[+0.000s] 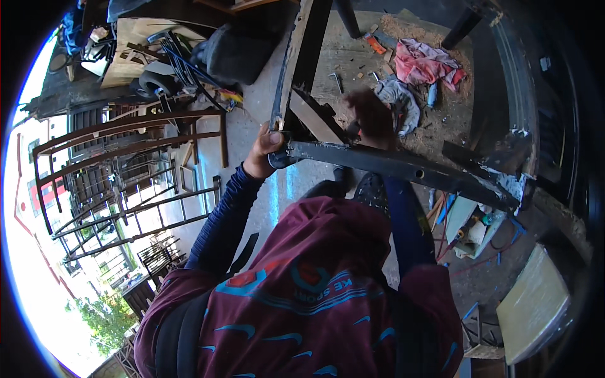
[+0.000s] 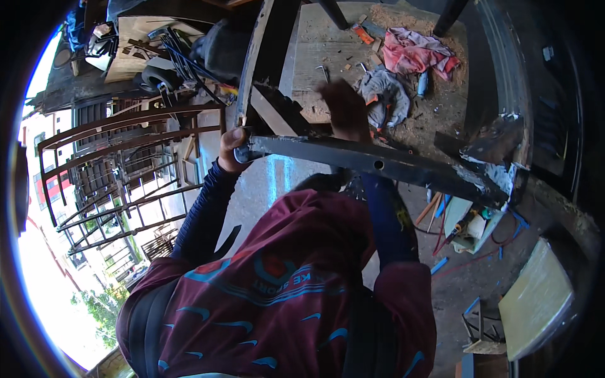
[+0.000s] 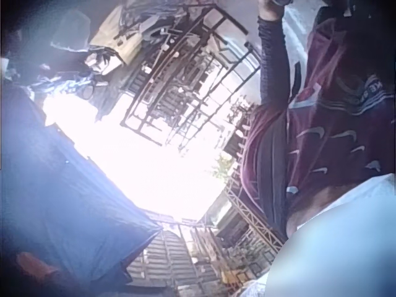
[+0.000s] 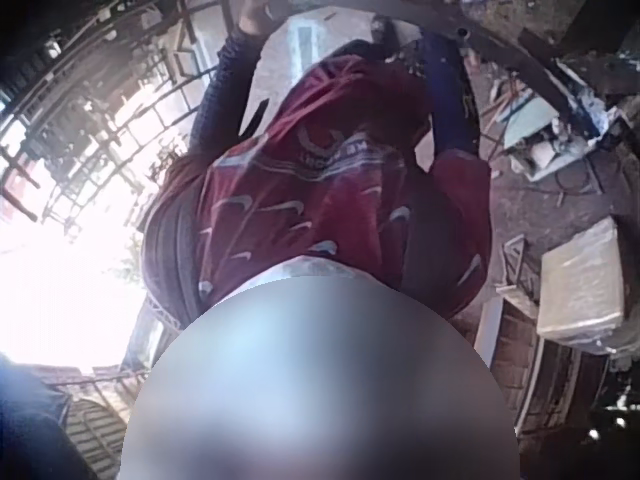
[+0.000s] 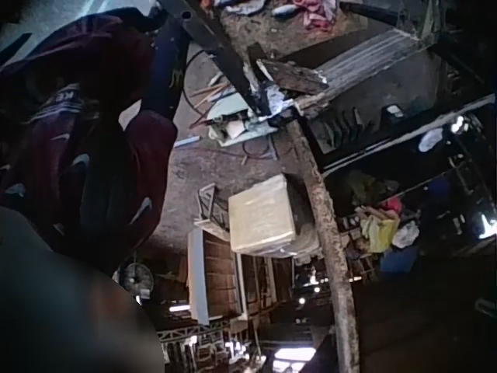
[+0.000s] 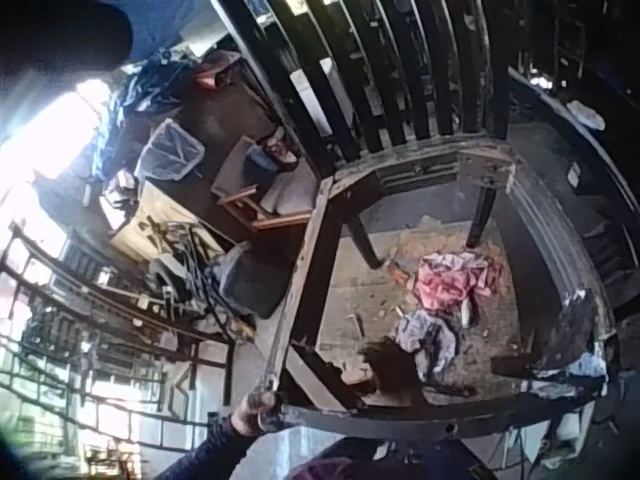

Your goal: Repairing a wooden chair frame using a hammer and a pneumatic nail gun.

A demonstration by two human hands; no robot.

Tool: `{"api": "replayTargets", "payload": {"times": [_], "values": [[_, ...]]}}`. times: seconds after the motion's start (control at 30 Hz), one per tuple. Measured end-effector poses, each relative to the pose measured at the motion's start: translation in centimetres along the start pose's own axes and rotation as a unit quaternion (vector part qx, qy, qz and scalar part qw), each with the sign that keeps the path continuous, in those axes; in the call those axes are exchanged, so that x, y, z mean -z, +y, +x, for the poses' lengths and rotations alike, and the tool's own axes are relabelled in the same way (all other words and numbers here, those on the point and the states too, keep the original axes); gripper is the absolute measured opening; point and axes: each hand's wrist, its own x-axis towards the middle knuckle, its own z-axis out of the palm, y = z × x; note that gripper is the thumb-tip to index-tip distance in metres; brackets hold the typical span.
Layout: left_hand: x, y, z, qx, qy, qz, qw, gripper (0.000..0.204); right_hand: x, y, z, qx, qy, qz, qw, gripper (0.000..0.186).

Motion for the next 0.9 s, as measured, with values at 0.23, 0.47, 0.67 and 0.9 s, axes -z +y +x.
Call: {"api": "replayTargets", "payload": {"times": [0.23,0.47,0.67,0.9], "values": [[-0.8,4.9,0.6,0.044,-0.064,0.202,0.976,0.042,-3.3,-10.5,-8.7,-0.059,0.070,-0.043,0.995,0.036],[-0.8,5.1,2.7,0.028,-0.167,0.109,0.980,0.039,-8.1,-15.5,-5.2,-0.093,0.226,-0.167,0.955,0.041],[-0.8,5.7,2.9,0.033,-0.250,0.165,0.953,0.059,-12.4,-15.6,-3.6,-0.169,0.317,-0.278,0.891,0.037],[0.5,9.4,13.6,-0.010,-0.188,0.083,0.979,0.114,-14.9,-16.5,-3.3,-0.237,0.379,-0.298,0.844,0.035]]}}
